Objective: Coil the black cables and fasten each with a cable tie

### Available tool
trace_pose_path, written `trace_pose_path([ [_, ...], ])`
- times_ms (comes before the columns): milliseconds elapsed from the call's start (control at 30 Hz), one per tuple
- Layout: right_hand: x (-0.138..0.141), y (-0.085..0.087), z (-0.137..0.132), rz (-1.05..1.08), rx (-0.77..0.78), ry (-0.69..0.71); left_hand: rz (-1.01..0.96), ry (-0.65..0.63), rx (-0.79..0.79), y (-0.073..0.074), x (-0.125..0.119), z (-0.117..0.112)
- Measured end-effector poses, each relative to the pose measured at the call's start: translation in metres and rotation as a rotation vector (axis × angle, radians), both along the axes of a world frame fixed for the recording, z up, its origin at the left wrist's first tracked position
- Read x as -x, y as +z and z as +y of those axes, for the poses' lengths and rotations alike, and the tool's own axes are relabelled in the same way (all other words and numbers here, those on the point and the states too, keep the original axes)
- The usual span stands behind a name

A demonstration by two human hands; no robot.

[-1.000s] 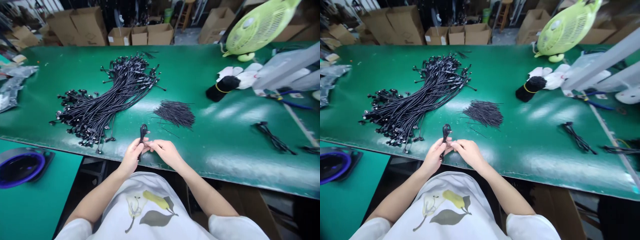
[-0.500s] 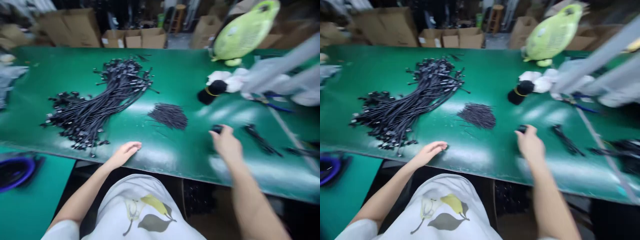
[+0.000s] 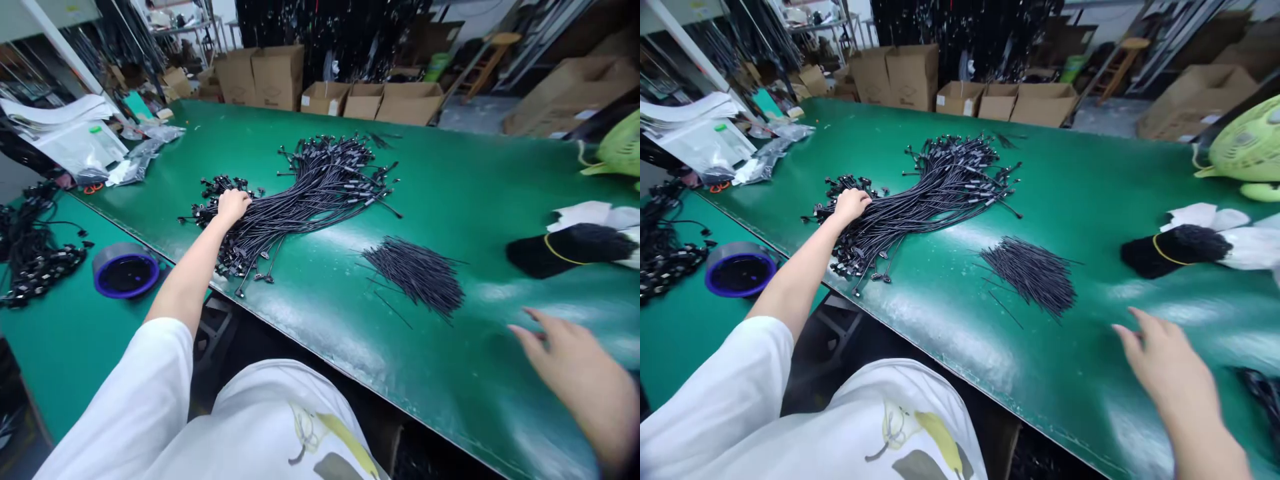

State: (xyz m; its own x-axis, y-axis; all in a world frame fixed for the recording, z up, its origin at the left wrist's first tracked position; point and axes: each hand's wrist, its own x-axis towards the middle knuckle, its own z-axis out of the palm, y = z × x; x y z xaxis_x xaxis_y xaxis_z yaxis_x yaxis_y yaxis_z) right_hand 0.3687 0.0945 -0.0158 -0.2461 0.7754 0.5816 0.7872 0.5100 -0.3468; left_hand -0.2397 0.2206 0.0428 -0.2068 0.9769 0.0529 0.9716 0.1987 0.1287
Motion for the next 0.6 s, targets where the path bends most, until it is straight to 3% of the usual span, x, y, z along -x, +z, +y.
trace_pose_path([
  [67,0.013,-0.022,0.011,-0.164,0.032,-0.070,-0.008,-0.046,0.043,0.004,0.004,0.014],
  [133,0.033,-0.031,0.017,-0.272,0.123,-0.062,-0.016,-0.097,0.074,0.009,0.005,0.021],
  [200,0.062,-0.026,0.020,-0.330,0.228,-0.018,-0.020,-0.137,0.071,0.015,0.005,0.023],
  [300,0.112,-0.003,0.023,-0.373,0.338,0.037,-0.011,-0.159,-0.029,0.032,-0.003,0.014],
  [367,0.147,0.017,0.023,-0.315,0.356,0.109,-0.022,-0.177,-0.152,0.046,-0.021,-0.004],
  [433,0.185,0.036,0.024,-0.164,0.309,0.173,-0.063,-0.278,-0.298,0.059,-0.051,-0.034],
  [533,0.242,0.058,0.033,0.079,0.198,0.272,-0.090,-0.682,-0.365,0.070,-0.101,-0.092],
  [600,0.271,0.069,0.048,0.100,0.139,0.390,-0.083,-0.840,-0.297,0.074,-0.118,-0.125],
])
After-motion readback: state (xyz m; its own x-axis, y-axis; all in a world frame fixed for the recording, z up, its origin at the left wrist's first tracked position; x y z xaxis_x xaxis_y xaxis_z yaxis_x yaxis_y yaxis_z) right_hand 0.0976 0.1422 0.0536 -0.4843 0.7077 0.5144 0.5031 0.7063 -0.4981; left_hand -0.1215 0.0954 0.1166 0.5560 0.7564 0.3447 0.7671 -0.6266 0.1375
